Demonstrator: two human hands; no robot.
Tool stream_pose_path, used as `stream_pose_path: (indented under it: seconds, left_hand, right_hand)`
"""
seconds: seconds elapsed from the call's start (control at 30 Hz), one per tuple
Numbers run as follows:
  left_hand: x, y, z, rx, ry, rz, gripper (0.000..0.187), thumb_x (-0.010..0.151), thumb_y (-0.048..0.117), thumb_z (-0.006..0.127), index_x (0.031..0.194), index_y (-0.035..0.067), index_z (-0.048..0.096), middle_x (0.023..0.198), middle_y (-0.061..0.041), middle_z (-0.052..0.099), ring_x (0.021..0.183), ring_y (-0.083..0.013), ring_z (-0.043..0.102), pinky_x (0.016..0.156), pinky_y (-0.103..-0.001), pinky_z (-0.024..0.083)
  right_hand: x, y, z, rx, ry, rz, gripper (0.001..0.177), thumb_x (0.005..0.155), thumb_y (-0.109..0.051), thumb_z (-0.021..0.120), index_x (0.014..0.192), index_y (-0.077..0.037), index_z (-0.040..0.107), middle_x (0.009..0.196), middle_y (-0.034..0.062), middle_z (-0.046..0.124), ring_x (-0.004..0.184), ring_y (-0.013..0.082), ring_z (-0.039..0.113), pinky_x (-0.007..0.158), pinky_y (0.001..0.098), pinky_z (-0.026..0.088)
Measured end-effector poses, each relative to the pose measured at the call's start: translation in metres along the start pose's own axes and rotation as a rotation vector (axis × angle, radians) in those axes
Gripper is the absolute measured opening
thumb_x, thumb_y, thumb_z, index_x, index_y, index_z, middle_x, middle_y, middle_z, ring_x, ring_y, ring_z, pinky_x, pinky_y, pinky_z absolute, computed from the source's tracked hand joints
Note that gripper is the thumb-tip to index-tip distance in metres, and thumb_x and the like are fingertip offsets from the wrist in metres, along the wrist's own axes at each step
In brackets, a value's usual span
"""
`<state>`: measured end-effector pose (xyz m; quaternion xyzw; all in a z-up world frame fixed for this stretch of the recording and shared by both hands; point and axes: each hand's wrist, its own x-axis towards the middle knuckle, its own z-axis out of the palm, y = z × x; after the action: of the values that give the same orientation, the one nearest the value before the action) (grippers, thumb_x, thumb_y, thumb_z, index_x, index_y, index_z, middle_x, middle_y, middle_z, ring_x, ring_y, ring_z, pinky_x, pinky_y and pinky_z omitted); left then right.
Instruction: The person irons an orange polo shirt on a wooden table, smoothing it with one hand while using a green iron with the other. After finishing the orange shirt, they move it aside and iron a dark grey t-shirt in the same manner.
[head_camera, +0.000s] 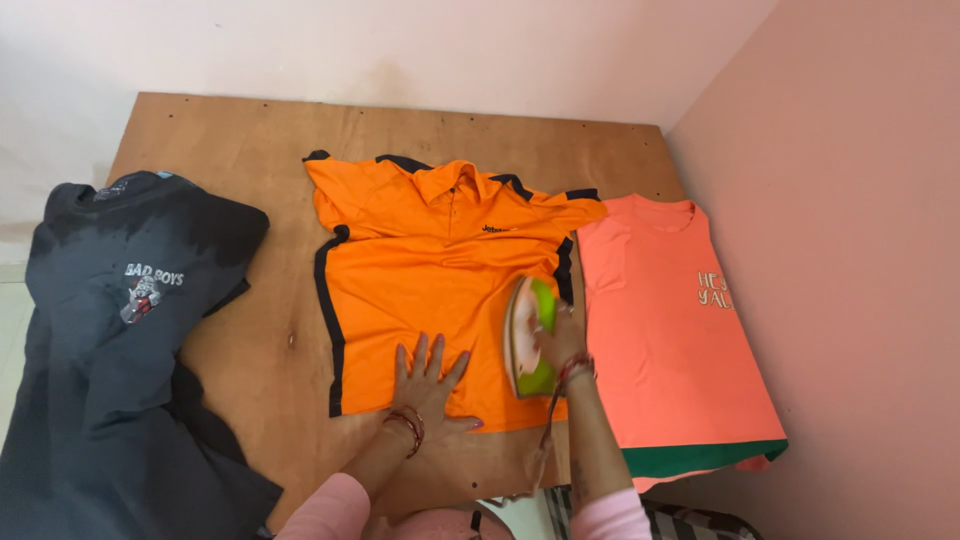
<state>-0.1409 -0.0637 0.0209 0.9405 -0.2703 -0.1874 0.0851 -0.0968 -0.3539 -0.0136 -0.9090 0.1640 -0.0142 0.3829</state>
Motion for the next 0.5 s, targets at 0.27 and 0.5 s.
stream_pose_path:
  seconds: [0.27,0.5]
  left_hand:
    - [0.032,-0.024,0.081,-0.113,0.477,0.197,0.052,0.092,0.043,0.063,0.137,0.017,0.061,0.142,-0.011,0.052,0.135,-0.0302,0.042,0.115,-0.058,0.024]
    - [0.015,-0.019,0.098,-0.380,0.605,0.440,0.014,0.077,0.014,0.068,0.090,0.010,0.070,0.090,-0.011,0.066,0.086,-0.0332,0.065,0.077,-0.045,0.052]
  right_hand:
    - [0.014,-0.028,-0.014,0.061,-0.071,0.127,0.054,0.089,-0.031,0.071,0.130,-0.001,0.051,0.084,0.0150,0.073,0.064,0.0259,0.072,0.061,0.0412,0.057]
    - [-0.113,-0.050,-0.032,0.147,-0.271,0.048,0.057,0.092,-0.033,0.066,0.138,-0.005,0.047,0.088,0.0129,0.071,0.066,0.0210,0.072,0.064,0.0354,0.058]
